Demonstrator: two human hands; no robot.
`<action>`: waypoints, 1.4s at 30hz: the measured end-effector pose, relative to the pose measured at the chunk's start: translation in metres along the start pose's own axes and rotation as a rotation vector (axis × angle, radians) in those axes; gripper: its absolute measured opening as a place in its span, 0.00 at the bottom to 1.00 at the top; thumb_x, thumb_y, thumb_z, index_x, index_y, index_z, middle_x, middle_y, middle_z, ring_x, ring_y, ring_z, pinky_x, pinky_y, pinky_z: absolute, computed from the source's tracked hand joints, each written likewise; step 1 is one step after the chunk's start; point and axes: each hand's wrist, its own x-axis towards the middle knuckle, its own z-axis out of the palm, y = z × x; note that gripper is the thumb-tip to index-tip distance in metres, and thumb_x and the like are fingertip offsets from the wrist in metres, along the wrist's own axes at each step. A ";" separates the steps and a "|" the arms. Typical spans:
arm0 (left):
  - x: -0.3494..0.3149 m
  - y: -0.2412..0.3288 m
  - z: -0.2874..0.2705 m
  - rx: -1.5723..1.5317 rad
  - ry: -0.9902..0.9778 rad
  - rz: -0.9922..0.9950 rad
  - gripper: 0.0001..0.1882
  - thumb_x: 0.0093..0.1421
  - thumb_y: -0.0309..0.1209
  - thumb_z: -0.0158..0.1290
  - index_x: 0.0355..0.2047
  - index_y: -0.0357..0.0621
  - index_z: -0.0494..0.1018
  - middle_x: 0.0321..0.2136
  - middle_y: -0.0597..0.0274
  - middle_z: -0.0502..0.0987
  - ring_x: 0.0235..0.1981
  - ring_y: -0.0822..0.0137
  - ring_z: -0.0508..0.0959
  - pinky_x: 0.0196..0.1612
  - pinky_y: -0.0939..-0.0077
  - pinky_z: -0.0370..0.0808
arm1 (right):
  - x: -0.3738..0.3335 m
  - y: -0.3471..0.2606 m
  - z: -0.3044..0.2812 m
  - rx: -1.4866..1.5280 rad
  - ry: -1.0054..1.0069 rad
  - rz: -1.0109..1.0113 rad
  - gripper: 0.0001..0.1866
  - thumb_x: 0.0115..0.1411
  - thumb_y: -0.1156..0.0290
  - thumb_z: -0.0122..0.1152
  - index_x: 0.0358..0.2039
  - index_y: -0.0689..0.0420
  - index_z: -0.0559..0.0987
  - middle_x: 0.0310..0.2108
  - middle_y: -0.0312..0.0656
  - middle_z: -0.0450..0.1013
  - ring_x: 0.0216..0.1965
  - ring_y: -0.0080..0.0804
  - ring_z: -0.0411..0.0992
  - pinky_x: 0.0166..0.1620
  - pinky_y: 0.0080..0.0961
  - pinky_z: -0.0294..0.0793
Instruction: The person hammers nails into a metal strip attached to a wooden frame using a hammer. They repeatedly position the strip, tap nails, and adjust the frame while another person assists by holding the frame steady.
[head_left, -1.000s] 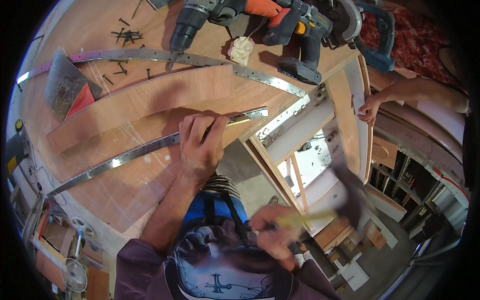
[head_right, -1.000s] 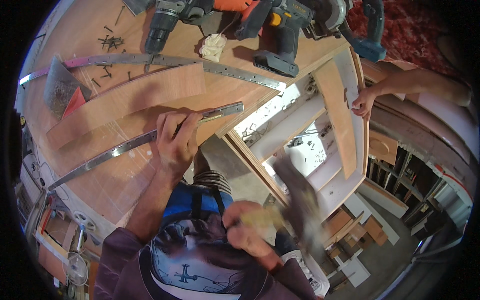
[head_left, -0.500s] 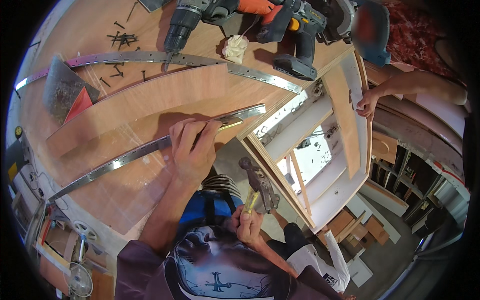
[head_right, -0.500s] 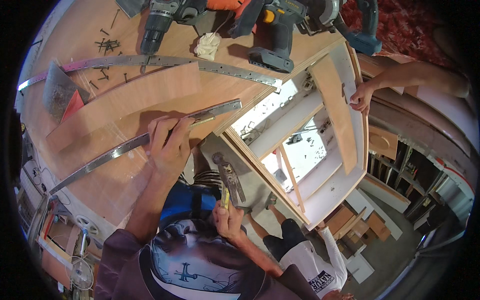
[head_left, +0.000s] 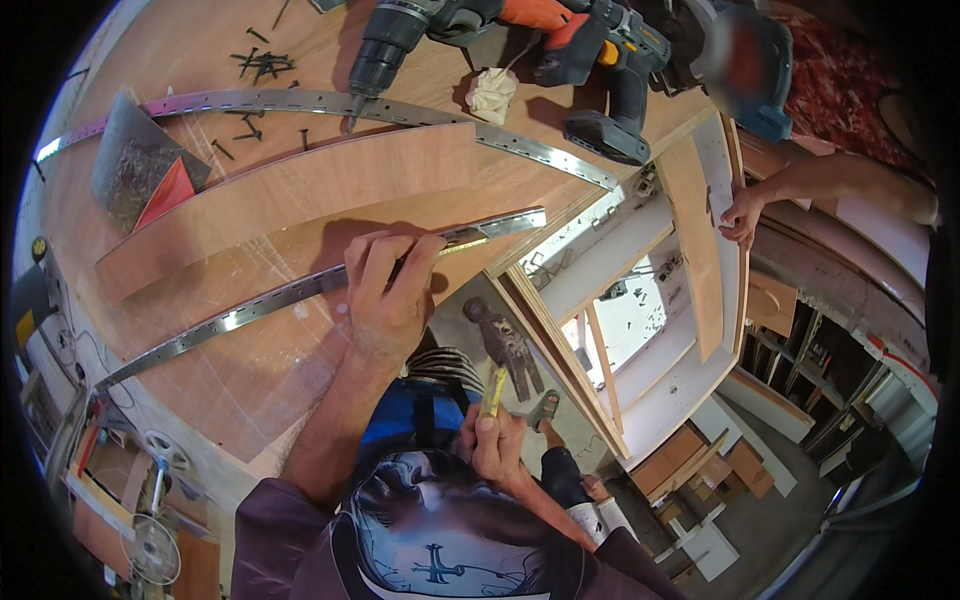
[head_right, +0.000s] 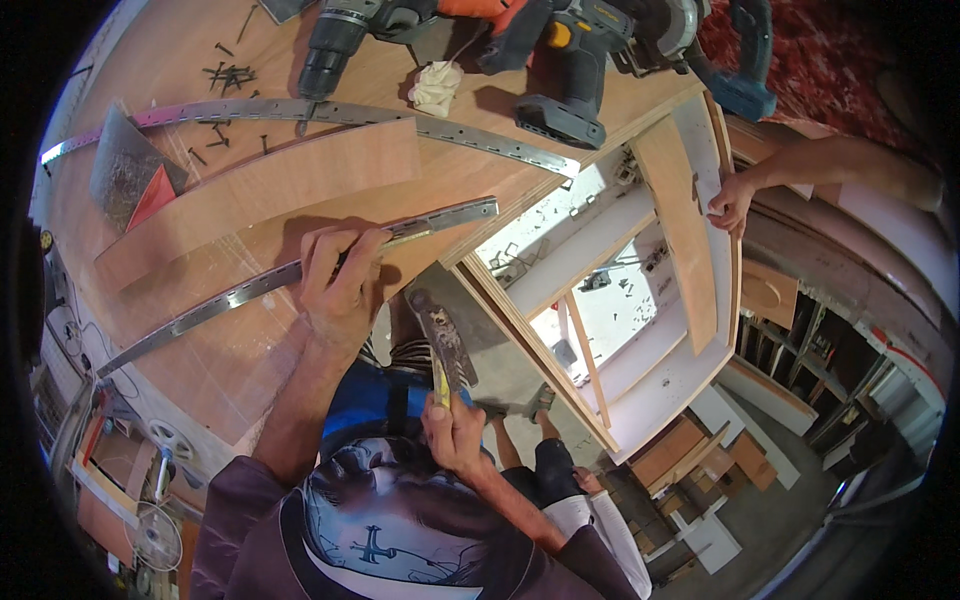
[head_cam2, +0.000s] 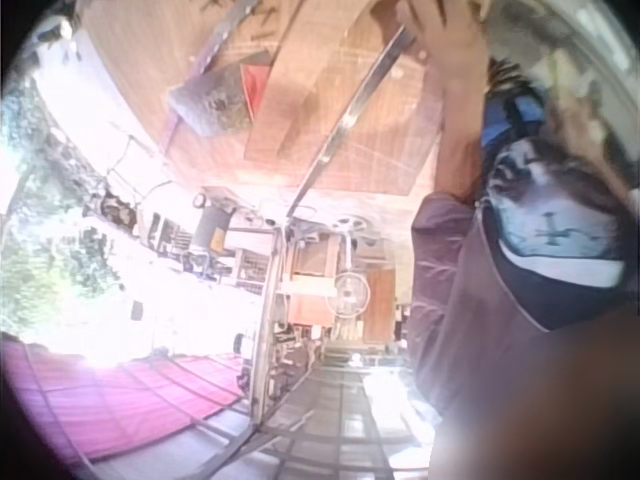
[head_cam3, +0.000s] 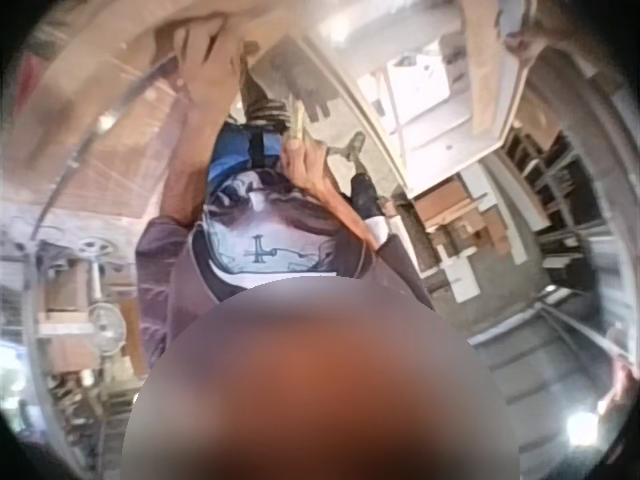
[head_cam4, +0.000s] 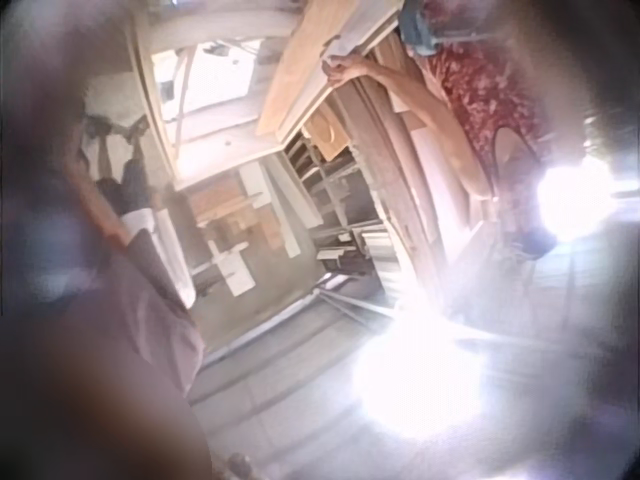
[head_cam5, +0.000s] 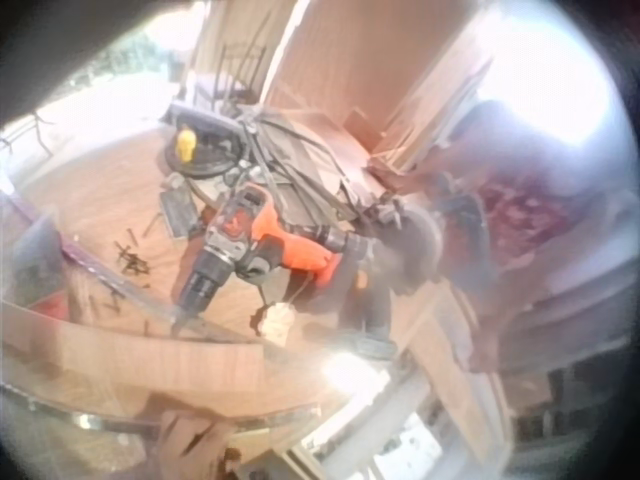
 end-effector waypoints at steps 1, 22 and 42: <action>0.000 0.000 0.000 0.007 -0.004 -0.003 0.22 0.49 0.15 0.68 0.45 0.44 0.86 0.37 0.58 0.77 0.43 0.52 0.79 0.46 0.60 0.78 | 0.006 -0.005 0.000 -0.024 0.024 -0.057 0.23 0.80 0.60 0.49 0.29 0.62 0.73 0.15 0.35 0.67 0.16 0.23 0.69 0.21 0.26 0.67; 0.005 0.001 0.002 0.017 0.007 0.011 0.20 0.50 0.14 0.66 0.44 0.40 0.86 0.36 0.57 0.77 0.41 0.53 0.79 0.44 0.61 0.78 | 0.031 -0.104 -0.037 0.179 0.327 -0.621 0.10 0.53 0.67 0.71 0.21 0.53 0.77 0.19 0.41 0.77 0.20 0.45 0.79 0.27 0.40 0.77; -0.011 -0.018 -0.025 0.069 -0.007 -0.019 0.17 0.54 0.20 0.67 0.44 0.47 0.86 0.38 0.61 0.77 0.44 0.54 0.79 0.50 0.57 0.75 | -0.027 0.035 -0.006 -0.073 -0.009 0.051 0.30 0.82 0.48 0.44 0.31 0.62 0.74 0.16 0.35 0.69 0.15 0.20 0.67 0.19 0.23 0.64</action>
